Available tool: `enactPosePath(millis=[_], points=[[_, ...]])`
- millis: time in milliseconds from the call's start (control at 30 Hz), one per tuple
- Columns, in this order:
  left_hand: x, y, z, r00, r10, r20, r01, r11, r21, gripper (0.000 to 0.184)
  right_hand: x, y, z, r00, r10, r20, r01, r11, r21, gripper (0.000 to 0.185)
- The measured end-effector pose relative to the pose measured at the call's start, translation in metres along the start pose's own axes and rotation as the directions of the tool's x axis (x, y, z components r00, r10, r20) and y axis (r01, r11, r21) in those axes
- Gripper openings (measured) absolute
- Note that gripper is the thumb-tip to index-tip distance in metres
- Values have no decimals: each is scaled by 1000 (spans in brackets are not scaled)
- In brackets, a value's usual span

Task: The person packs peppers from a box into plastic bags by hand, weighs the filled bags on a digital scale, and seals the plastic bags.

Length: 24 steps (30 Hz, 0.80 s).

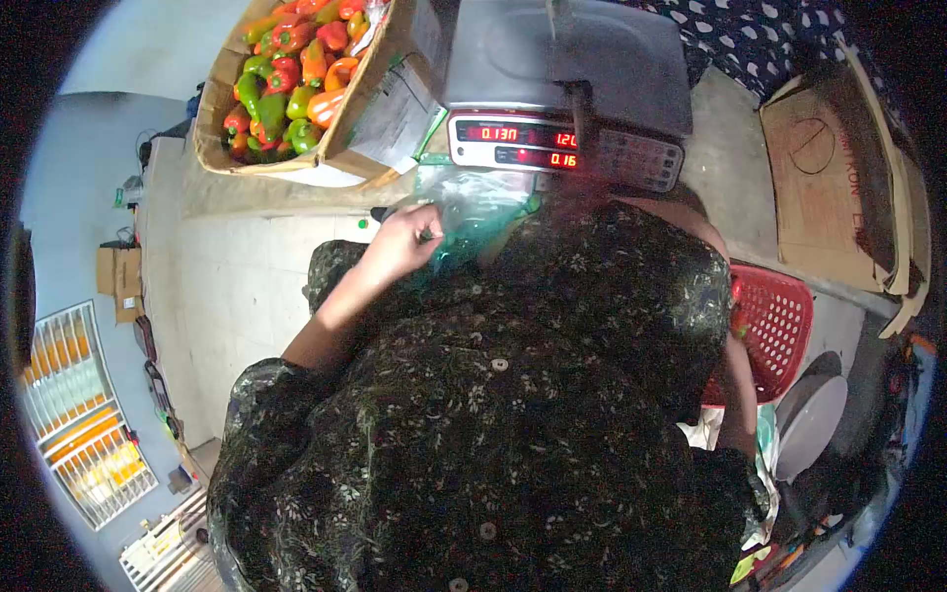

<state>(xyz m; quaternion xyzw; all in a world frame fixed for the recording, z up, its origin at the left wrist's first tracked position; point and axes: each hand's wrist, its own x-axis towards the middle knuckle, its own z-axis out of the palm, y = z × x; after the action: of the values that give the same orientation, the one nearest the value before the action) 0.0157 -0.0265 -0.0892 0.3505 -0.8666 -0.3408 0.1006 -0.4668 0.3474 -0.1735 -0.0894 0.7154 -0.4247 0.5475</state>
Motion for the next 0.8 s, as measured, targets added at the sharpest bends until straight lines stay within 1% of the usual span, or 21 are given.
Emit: enactPosePath(millis=[100, 167, 200, 233, 300, 333, 367, 433, 467, 567, 633, 700, 733, 800], points=[[-3, 43, -48, 992, -69, 108, 74, 996, -44, 19, 0, -6, 3, 1000, 25, -15, -25, 1000, 2, 39], [-4, 56, -70, 1000, 7, -19, -10, 987, -163, 21, -5, -7, 6, 999, 37, -27, -36, 999, 11, 40], [-4, 65, -84, 987, 76, -142, -98, 983, -156, 18, -7, -9, 8, 999, 44, -32, -44, 999, 15, 40], [-3, 77, -100, 953, 143, -267, -184, 973, -136, 17, -9, -12, 10, 998, 53, -36, -52, 998, 20, 40], [-5, 101, -125, 837, 57, -544, -309, 870, -384, 20, -16, -20, 15, 997, 75, -34, -74, 997, 22, 41], [-1, 104, -136, 749, 71, -659, -418, 823, -386, 19, -12, -15, 14, 999, -35, -8, 35, 999, 1, 41], [5, 106, -146, 647, 73, -759, -521, 769, -370, 19, -8, -12, 10, 1000, -25, -17, 25, 1000, -11, 41], [13, 113, -160, 551, 28, -834, -613, 691, -382, 16, -5, -10, 7, 999, -21, -32, 21, 1000, -18, 40], [16, 109, -165, 544, 17, -839, -625, 676, -392, 15, -3, -8, 6, 999, -17, -40, 16, 1000, -21, 40], [23, 104, -164, 599, -137, -789, -579, 607, -545, 12, -4, -3, 4, 998, -3, -68, 1, 1000, -21, 39], [25, 101, -159, 653, -139, -744, -519, 634, -573, 9, -1, -1, 1, 997, 2, -82, -4, 1000, -25, 39], [23, 100, -154, 728, -106, -677, -468, 646, -604, 10, 2, 3, -1, 996, 6, -91, -9, 999, -37, 38], [21, 100, -153, 737, -103, -668, -443, 674, -592, 11, 4, 4, -2, 996, 4, -92, -9, 999, -46, 38], [16, 114, -157, 645, -41, -763, -508, 723, -469, 11, 6, 3, -1, 996, -13, -87, 6, 997, -78, 39]])
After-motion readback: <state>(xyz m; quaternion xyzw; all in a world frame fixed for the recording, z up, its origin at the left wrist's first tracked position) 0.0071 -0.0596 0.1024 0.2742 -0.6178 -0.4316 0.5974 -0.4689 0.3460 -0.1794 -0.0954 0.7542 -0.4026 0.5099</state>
